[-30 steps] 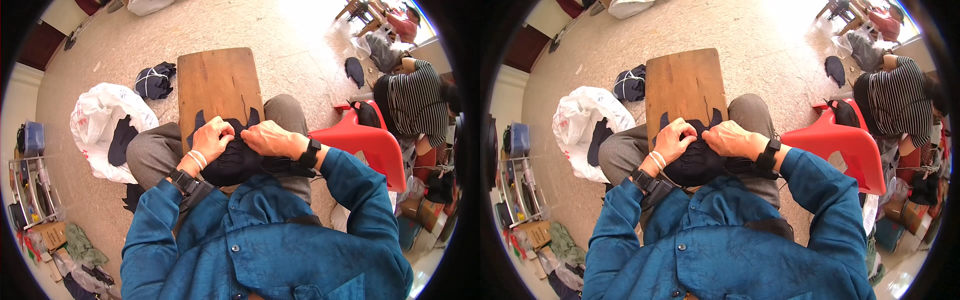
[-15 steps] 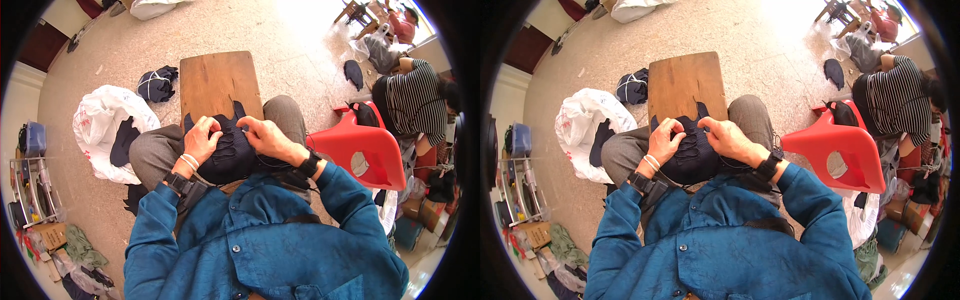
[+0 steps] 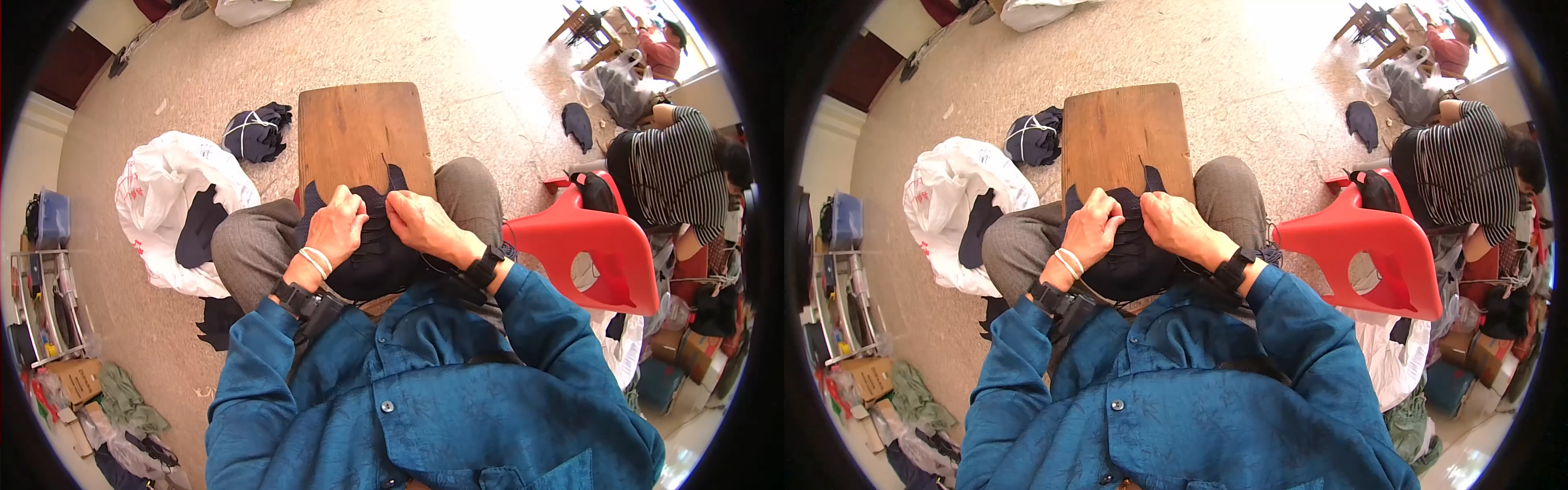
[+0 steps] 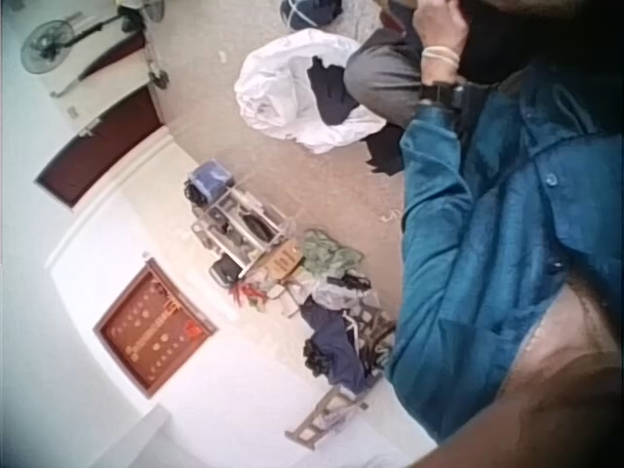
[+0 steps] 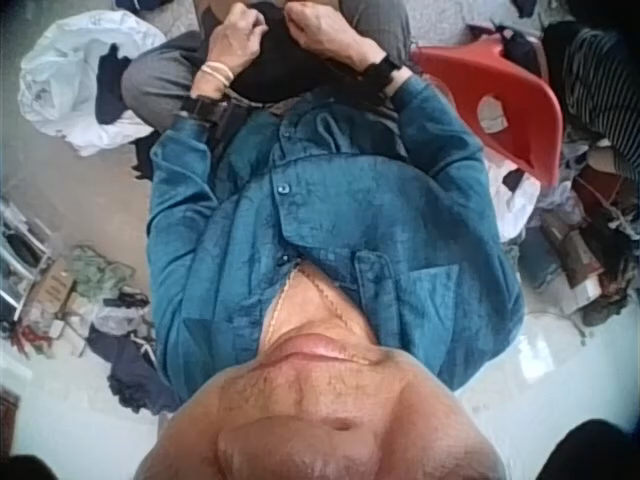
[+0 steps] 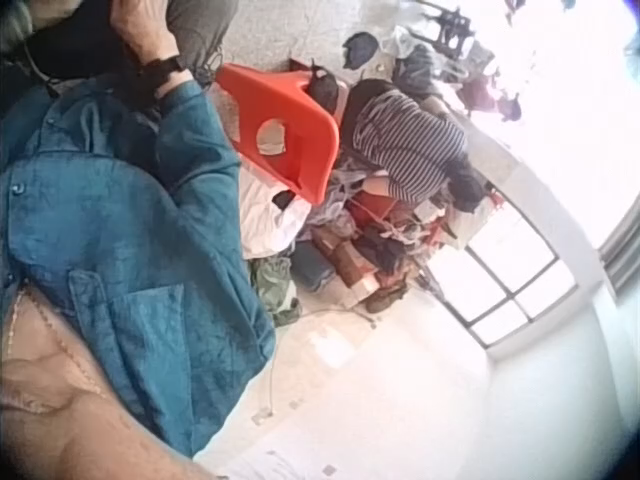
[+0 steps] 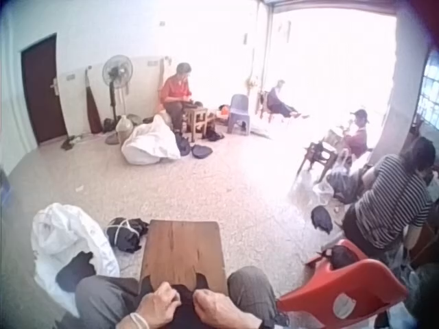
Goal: Threading or lacing a dark blue shoe upper component for assembly.
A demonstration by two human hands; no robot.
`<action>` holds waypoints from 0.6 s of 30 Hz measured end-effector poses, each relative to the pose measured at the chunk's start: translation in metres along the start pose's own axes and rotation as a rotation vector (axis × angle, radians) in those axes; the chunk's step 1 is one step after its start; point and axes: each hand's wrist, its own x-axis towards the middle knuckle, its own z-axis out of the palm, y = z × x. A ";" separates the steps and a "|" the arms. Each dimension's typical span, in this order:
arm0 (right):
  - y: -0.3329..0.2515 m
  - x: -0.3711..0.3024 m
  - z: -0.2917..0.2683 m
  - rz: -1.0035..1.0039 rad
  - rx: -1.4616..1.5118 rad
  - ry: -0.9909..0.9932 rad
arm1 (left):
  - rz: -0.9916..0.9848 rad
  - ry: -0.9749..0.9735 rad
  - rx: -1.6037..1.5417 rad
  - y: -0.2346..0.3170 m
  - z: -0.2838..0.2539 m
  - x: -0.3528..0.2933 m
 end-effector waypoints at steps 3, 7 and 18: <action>0.000 0.002 0.000 -0.002 -0.051 -0.029 | 0.026 -0.015 -0.039 -0.004 -0.003 0.000; 0.000 0.001 0.003 0.021 -0.067 -0.030 | 0.060 0.020 -0.079 -0.009 -0.004 0.000; -0.004 -0.009 -0.006 0.002 -0.052 0.011 | -0.065 0.160 -0.034 -0.012 -0.018 -0.030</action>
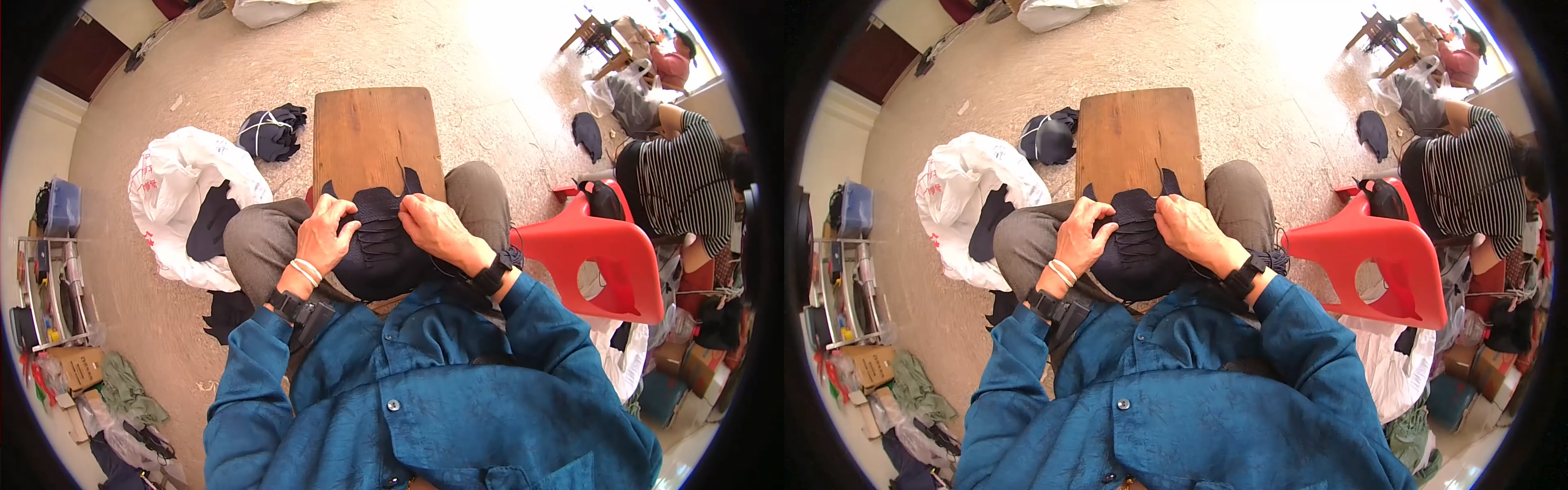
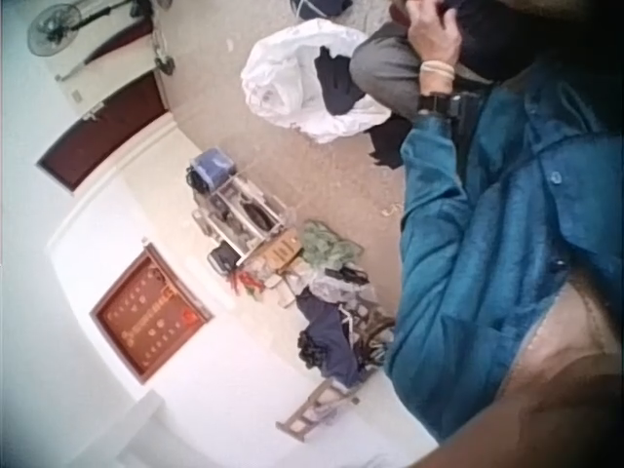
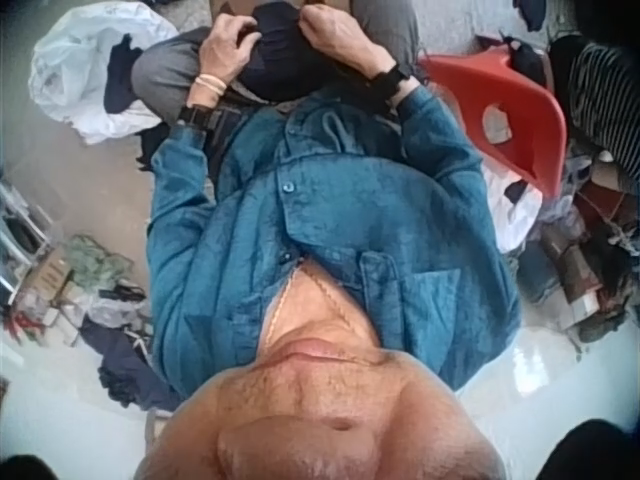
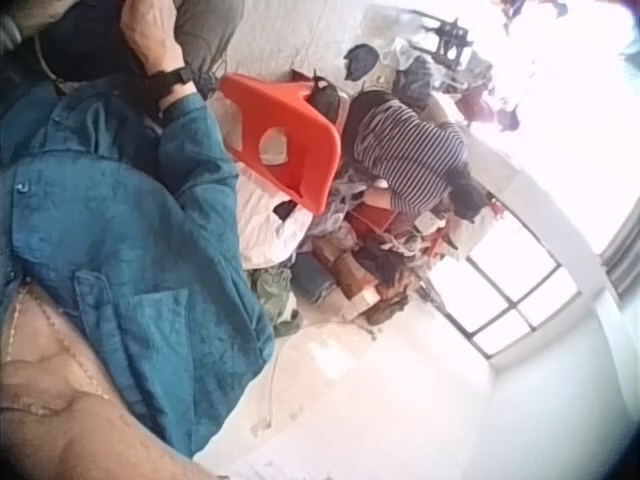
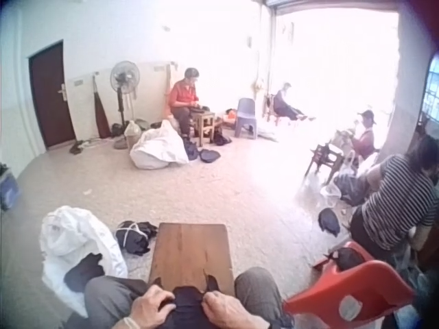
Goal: Threading or lacing a dark blue shoe upper component for assembly.
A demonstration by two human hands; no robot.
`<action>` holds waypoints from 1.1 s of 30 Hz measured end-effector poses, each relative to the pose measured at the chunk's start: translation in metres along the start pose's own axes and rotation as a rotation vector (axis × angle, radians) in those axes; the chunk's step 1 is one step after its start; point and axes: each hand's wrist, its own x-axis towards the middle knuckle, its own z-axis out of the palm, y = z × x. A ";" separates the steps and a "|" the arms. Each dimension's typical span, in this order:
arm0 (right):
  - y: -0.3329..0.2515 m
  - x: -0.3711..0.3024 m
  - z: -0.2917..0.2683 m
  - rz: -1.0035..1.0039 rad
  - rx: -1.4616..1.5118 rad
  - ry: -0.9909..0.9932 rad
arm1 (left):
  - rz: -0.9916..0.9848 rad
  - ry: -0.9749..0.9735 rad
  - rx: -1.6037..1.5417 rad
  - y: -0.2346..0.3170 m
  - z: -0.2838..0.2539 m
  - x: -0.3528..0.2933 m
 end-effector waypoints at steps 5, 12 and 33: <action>-0.015 -0.007 0.003 0.014 -0.079 0.019 | -0.020 0.034 0.110 0.010 0.005 -0.009; -0.002 -0.005 -0.001 0.090 -0.028 0.004 | 0.198 0.060 0.154 -0.005 0.006 -0.014; 0.018 0.034 -0.001 -0.038 -0.162 0.077 | -0.018 0.076 0.114 -0.026 -0.002 0.032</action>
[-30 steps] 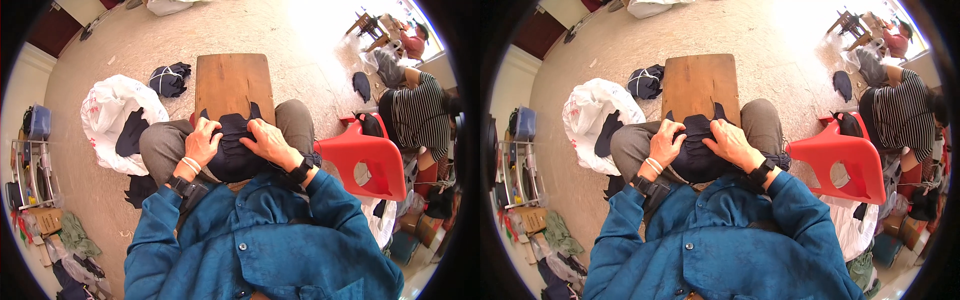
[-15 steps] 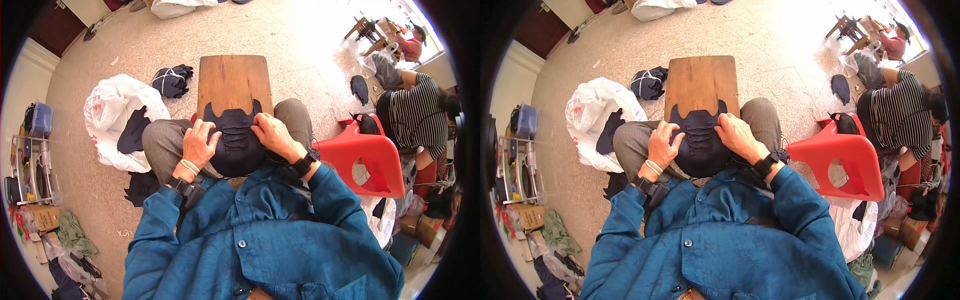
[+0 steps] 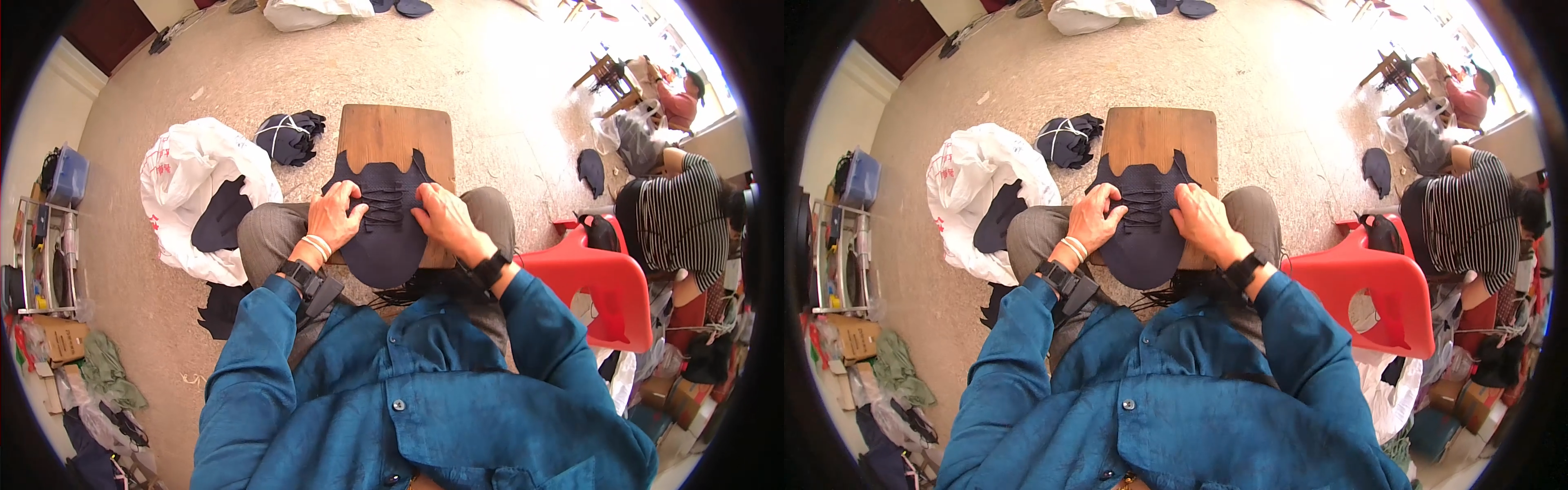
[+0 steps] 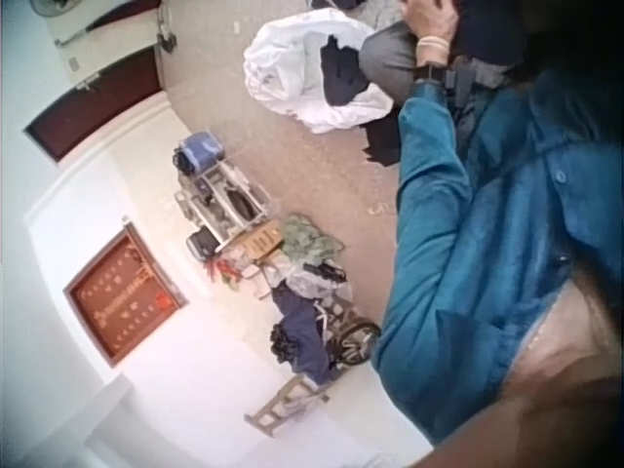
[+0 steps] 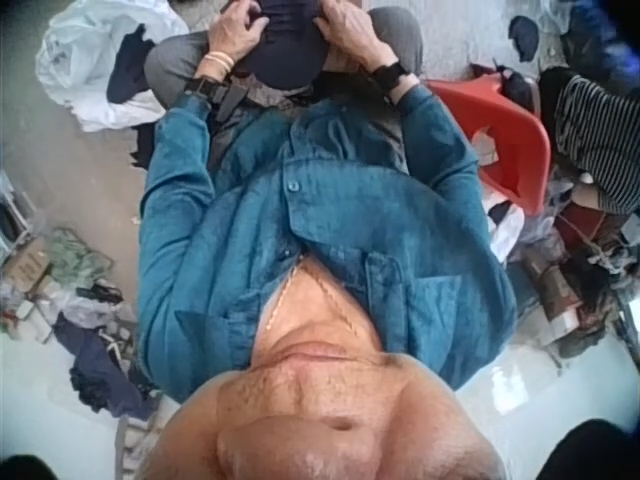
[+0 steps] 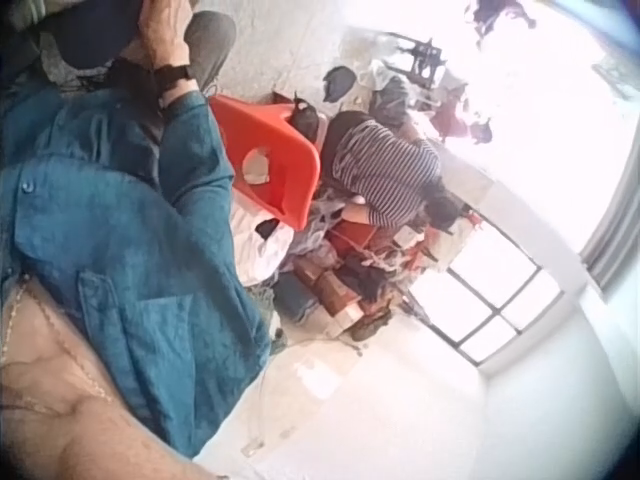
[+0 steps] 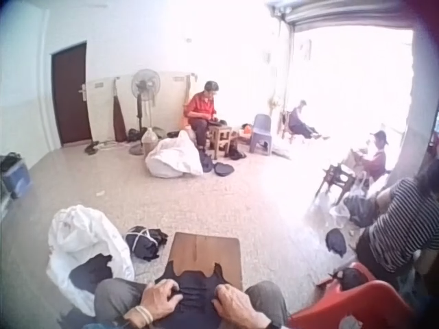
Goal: Threading or lacing a dark blue shoe upper component for assembly.
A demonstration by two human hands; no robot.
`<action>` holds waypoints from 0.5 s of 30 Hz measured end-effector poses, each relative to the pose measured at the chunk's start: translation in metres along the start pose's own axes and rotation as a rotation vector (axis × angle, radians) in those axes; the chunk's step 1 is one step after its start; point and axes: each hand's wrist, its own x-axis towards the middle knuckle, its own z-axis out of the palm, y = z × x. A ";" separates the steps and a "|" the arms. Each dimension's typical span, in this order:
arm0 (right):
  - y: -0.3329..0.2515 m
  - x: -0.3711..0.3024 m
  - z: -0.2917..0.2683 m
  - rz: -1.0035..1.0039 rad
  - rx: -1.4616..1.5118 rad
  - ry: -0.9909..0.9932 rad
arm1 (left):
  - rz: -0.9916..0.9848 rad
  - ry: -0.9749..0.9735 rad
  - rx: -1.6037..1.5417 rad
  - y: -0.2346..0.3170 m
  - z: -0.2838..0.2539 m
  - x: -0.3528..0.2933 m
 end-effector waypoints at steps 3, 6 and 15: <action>-0.025 0.008 0.006 0.075 0.082 0.056 | -0.012 0.029 -0.067 0.000 0.002 0.000; -0.024 0.012 0.015 0.118 0.125 -0.015 | -0.016 0.064 -0.074 0.000 0.002 0.002; -0.002 0.000 -0.003 0.354 0.424 0.053 | -0.316 0.109 -0.222 -0.015 -0.015 -0.016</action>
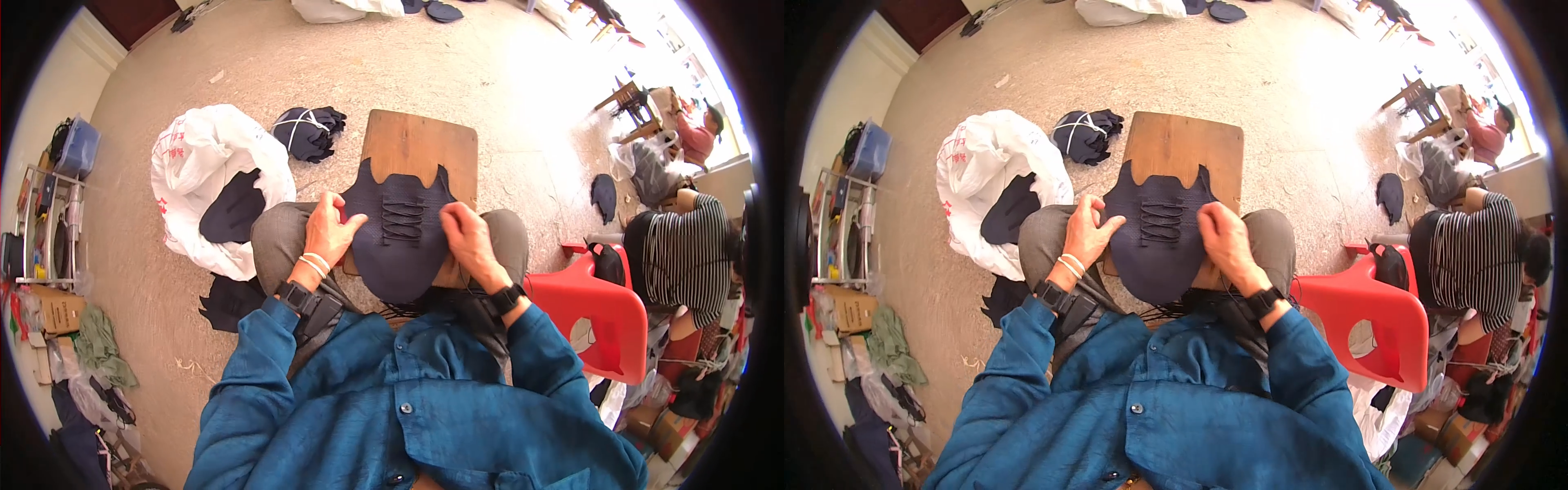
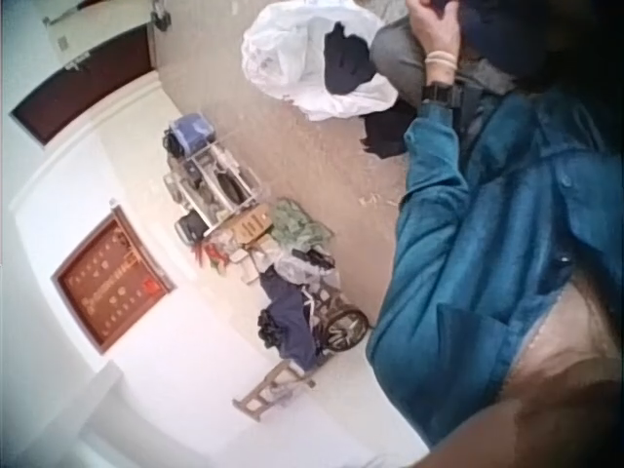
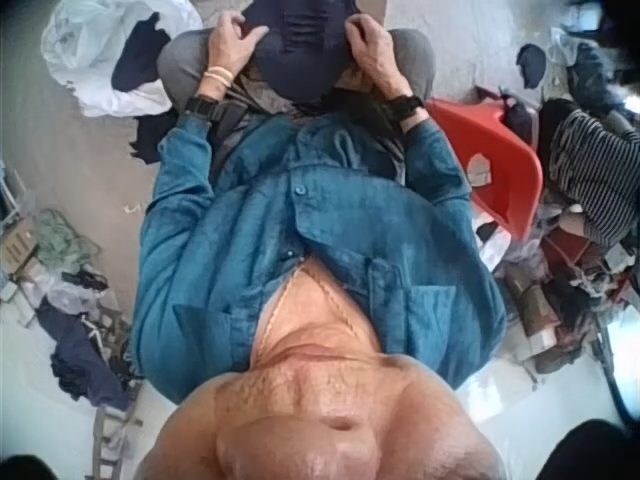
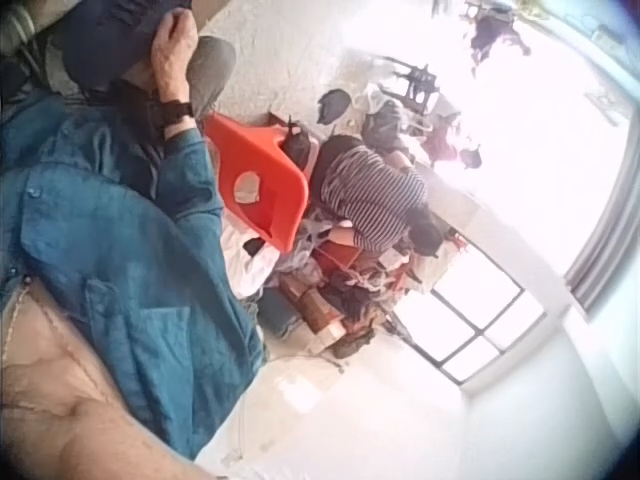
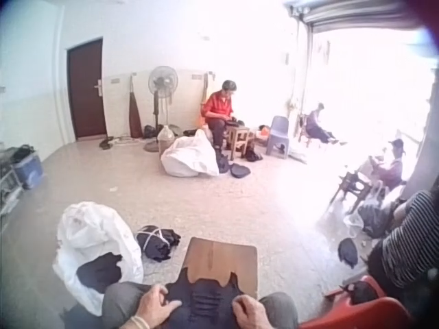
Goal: Threading or lacing a dark blue shoe upper component for assembly.
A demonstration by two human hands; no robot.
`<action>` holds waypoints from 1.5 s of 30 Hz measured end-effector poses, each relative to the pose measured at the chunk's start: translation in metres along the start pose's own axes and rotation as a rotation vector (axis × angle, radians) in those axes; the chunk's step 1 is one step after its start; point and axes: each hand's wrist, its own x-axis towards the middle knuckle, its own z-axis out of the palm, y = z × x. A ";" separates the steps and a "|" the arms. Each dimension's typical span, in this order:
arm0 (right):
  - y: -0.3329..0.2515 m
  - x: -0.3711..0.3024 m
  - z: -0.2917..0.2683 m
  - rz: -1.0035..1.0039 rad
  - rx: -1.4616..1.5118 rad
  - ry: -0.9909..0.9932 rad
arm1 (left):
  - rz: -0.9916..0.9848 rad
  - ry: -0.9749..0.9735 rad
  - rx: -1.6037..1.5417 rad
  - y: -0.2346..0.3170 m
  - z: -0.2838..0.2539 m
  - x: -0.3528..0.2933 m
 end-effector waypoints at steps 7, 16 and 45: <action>0.017 -0.020 0.002 -0.078 0.027 0.074 | -0.071 0.062 0.009 -0.015 0.015 -0.020; 0.020 -0.022 0.002 0.013 0.080 0.080 | 0.013 0.038 -0.146 -0.001 0.023 -0.031; -0.025 0.024 0.048 0.133 -0.398 0.012 | -0.042 -0.029 -0.054 -0.014 0.022 -0.039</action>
